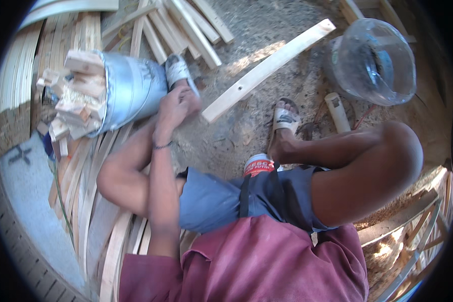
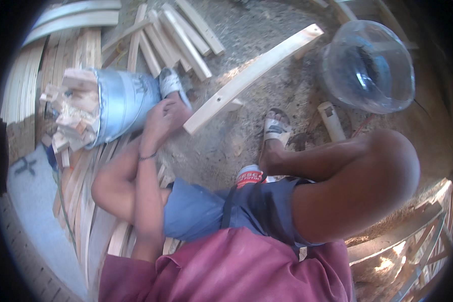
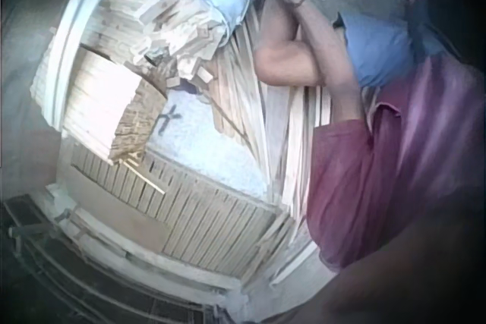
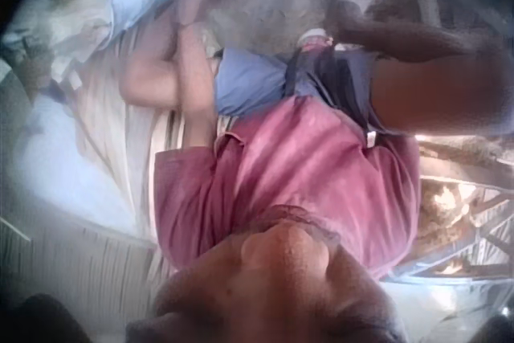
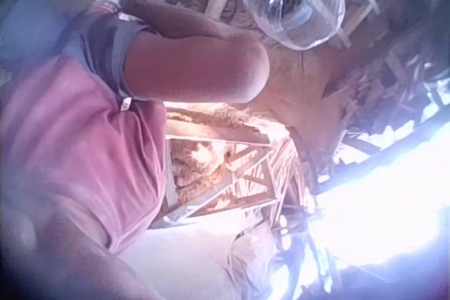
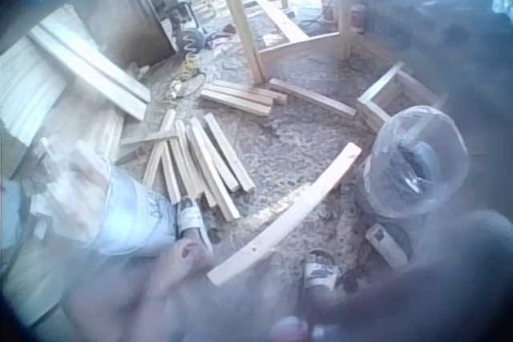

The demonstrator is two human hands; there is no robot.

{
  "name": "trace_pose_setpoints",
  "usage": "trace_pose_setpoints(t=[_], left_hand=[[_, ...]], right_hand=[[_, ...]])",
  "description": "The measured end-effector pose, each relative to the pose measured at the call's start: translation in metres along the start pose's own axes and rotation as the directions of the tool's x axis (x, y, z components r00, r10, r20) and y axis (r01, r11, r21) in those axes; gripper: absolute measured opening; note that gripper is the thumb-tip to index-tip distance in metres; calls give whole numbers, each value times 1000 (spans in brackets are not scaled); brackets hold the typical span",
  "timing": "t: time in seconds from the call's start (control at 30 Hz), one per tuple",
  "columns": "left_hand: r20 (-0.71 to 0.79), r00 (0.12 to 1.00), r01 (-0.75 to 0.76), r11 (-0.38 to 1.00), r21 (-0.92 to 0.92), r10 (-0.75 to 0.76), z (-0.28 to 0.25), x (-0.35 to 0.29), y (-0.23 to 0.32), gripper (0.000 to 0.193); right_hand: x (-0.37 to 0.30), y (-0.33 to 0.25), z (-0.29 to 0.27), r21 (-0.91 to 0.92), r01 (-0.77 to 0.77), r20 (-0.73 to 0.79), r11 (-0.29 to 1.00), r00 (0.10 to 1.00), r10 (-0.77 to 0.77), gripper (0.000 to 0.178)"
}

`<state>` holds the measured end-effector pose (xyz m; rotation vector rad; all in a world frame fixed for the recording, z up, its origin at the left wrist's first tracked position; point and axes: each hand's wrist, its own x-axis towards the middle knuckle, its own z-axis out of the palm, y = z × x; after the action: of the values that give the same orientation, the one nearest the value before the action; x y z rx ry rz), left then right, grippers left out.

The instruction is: The person applies adhesive to wood pieces and hammers nails into a joint to assemble a frame.

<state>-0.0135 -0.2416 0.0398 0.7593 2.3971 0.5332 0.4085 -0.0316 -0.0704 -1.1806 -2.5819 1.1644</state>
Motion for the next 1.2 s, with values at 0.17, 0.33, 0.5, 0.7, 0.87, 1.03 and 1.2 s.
trace_pose_setpoints(t=[0.17,0.33,0.5,0.7,0.87,1.03,1.2], left_hand=[[327,944,4,995,99,-36,92,-21,-99,29],[566,812,87,988,125,-143,167,-50,-174,31],[480,845,133,963,236,-234,168,-55,-141,19],[442,896,-168,948,272,32,173,-65,-141,15],[417,901,-245,932,269,117,180,-68,-150,13],[413,901,-289,891,350,130,182,-73,-147,13],[432,892,-339,829,444,133,195,-72,-160,15]], right_hand=[[28,-46,77,29,139,270,990,952,-142,35],[30,-51,68,11,132,316,991,940,-129,34],[29,-39,64,4,93,324,996,942,-89,34],[30,-44,57,6,84,326,996,942,-81,34],[26,-42,53,2,60,318,998,946,-58,34],[25,-39,50,0,46,299,999,953,-44,34],[12,-25,37,-34,14,257,999,966,-5,34]])
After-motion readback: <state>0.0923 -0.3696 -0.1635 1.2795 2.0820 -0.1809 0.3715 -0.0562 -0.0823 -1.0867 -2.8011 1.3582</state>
